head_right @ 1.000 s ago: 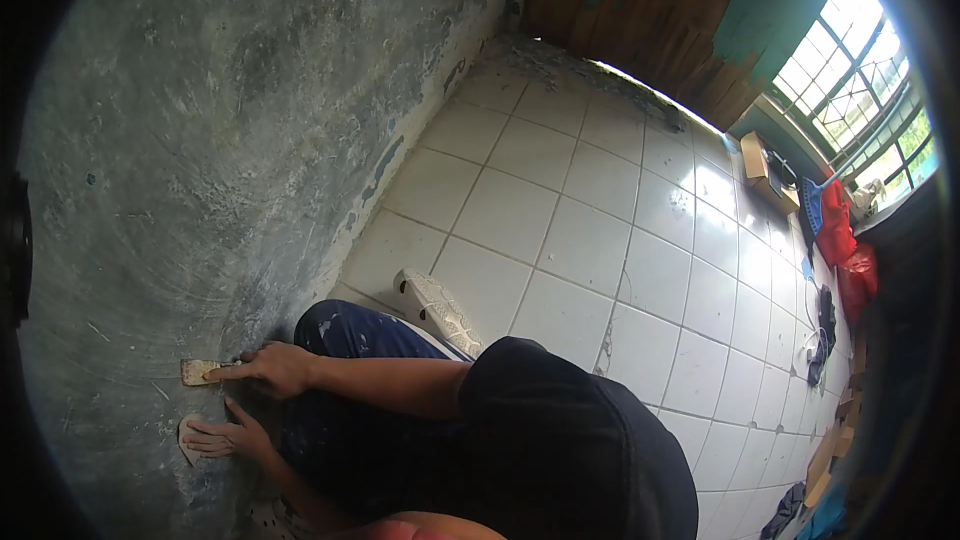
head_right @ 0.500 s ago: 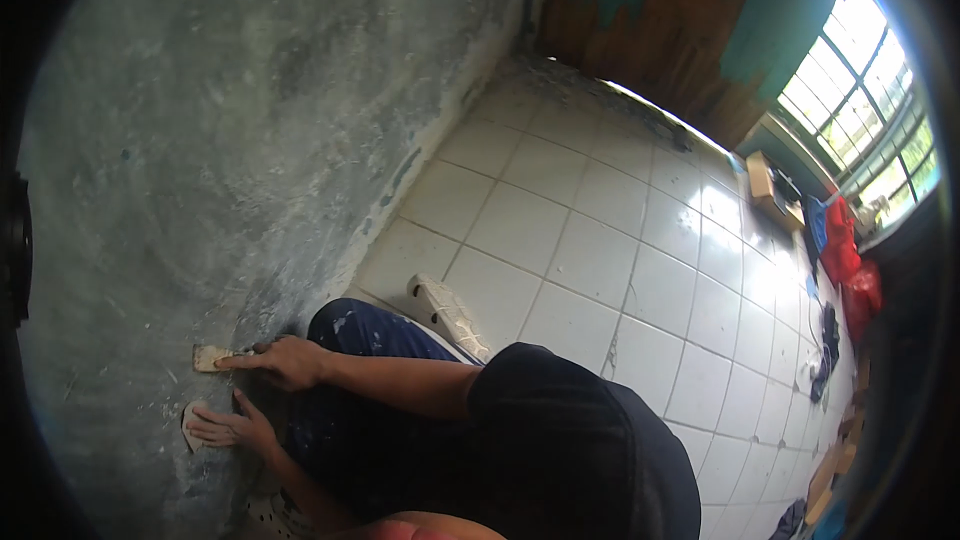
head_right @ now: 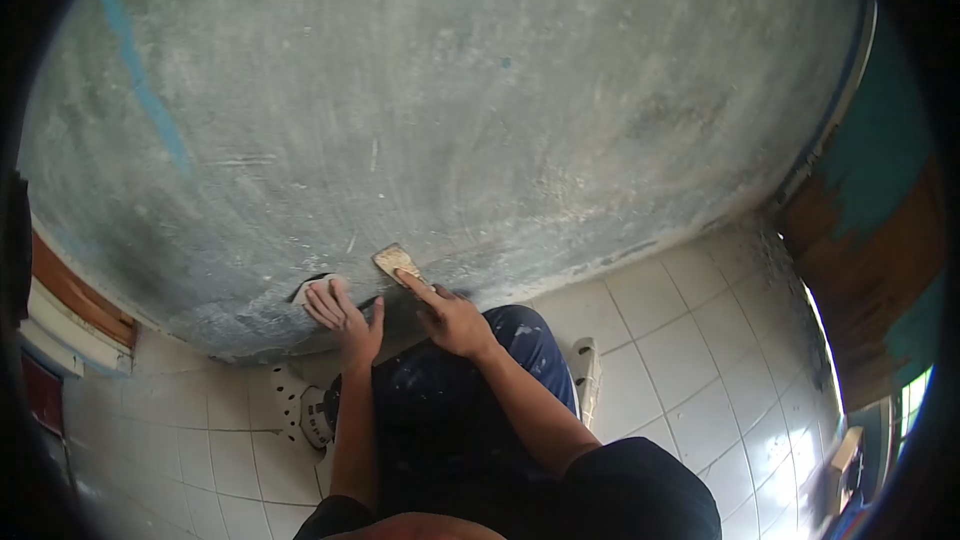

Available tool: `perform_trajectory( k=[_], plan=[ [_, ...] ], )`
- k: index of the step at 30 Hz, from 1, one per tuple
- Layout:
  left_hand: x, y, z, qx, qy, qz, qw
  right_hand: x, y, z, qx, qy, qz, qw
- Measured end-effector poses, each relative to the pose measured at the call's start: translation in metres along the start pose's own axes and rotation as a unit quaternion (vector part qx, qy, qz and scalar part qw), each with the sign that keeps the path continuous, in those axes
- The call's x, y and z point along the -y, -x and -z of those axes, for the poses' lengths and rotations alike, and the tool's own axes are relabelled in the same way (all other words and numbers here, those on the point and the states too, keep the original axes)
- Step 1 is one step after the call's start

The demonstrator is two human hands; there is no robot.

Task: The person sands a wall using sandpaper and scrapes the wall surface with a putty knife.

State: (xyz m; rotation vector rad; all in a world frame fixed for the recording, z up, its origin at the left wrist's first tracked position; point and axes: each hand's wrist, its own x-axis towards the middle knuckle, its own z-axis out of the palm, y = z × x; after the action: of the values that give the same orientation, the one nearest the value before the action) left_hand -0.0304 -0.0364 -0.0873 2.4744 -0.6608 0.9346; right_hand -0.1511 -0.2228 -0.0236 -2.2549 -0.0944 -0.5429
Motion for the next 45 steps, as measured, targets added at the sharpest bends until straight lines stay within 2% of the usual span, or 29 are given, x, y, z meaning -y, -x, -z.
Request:
perform_trajectory(
  k=[5, 8, 13, 18, 24, 25, 27, 29, 31, 33, 35, 36, 38, 41, 44, 45],
  plan=[
    [0.001, 0.000, 0.001, -0.011, -0.008, -0.006, 1.000, 0.007, -0.001, 0.003, 0.015, -0.030, -0.018, 0.999],
    [0.001, 0.001, 0.004, 0.026, 0.000, 0.002, 1.000, 0.004, -0.001, 0.000, 0.000, -0.023, -0.010, 1.000],
    [-0.004, -0.003, 0.015, 0.001, -0.001, 0.007, 1.000, 0.006, 0.000, 0.002, -0.005, -0.046, -0.014, 0.999],
    [-0.002, -0.033, 0.042, -0.071, 0.021, -0.028, 0.997, 0.007, -0.002, 0.002, -0.011, -0.065, -0.007, 0.998],
    [-0.019, -0.165, 0.132, -0.235, 0.031, -0.081, 0.968, 0.003, -0.003, -0.002, -0.003, -0.091, -0.005, 0.996],
    [-0.024, -0.183, 0.139, -0.229, 0.021, -0.072, 0.971, 0.005, -0.003, -0.001, 0.002, -0.094, -0.023, 0.995],
    [-0.036, -0.202, 0.137, -0.290, 0.045, -0.088, 0.952, 0.008, -0.004, 0.001, 0.009, -0.091, -0.031, 0.995],
    [-0.038, -0.187, 0.120, -0.271, 0.018, -0.080, 0.959, 0.007, -0.005, 0.000, -0.034, -0.067, 0.031, 0.997],
    [-0.037, -0.164, 0.093, -0.254, -0.005, -0.079, 0.964, 0.005, -0.005, -0.001, -0.031, -0.075, 0.014, 0.997],
    [-0.030, -0.107, 0.057, -0.155, -0.048, -0.045, 0.986, 0.005, -0.003, 0.000, -0.005, -0.076, -0.013, 0.997],
    [-0.014, -0.045, 0.017, -0.047, -0.095, -0.054, 0.993, 0.007, -0.004, 0.002, -0.008, -0.080, -0.014, 0.997],
    [-0.009, -0.025, 0.012, -0.044, -0.096, -0.056, 0.993, 0.007, -0.004, 0.002, -0.001, -0.081, -0.024, 0.996],
    [-0.002, -0.002, 0.011, 0.034, -0.077, -0.091, 0.992, 0.005, -0.004, 0.002, 0.007, -0.080, -0.034, 0.996],
    [-0.001, -0.038, 0.037, -0.019, -0.086, -0.116, 0.989, 0.006, -0.004, 0.001, 0.010, -0.089, -0.040, 0.995],
    [-0.020, -0.114, 0.086, -0.165, -0.001, -0.081, 0.983, 0.007, -0.004, -0.001, 0.014, -0.090, -0.047, 0.995],
    [-0.024, -0.134, 0.096, -0.161, -0.003, -0.073, 0.984, 0.007, -0.004, -0.002, 0.004, -0.084, -0.039, 0.996]
  ],
)
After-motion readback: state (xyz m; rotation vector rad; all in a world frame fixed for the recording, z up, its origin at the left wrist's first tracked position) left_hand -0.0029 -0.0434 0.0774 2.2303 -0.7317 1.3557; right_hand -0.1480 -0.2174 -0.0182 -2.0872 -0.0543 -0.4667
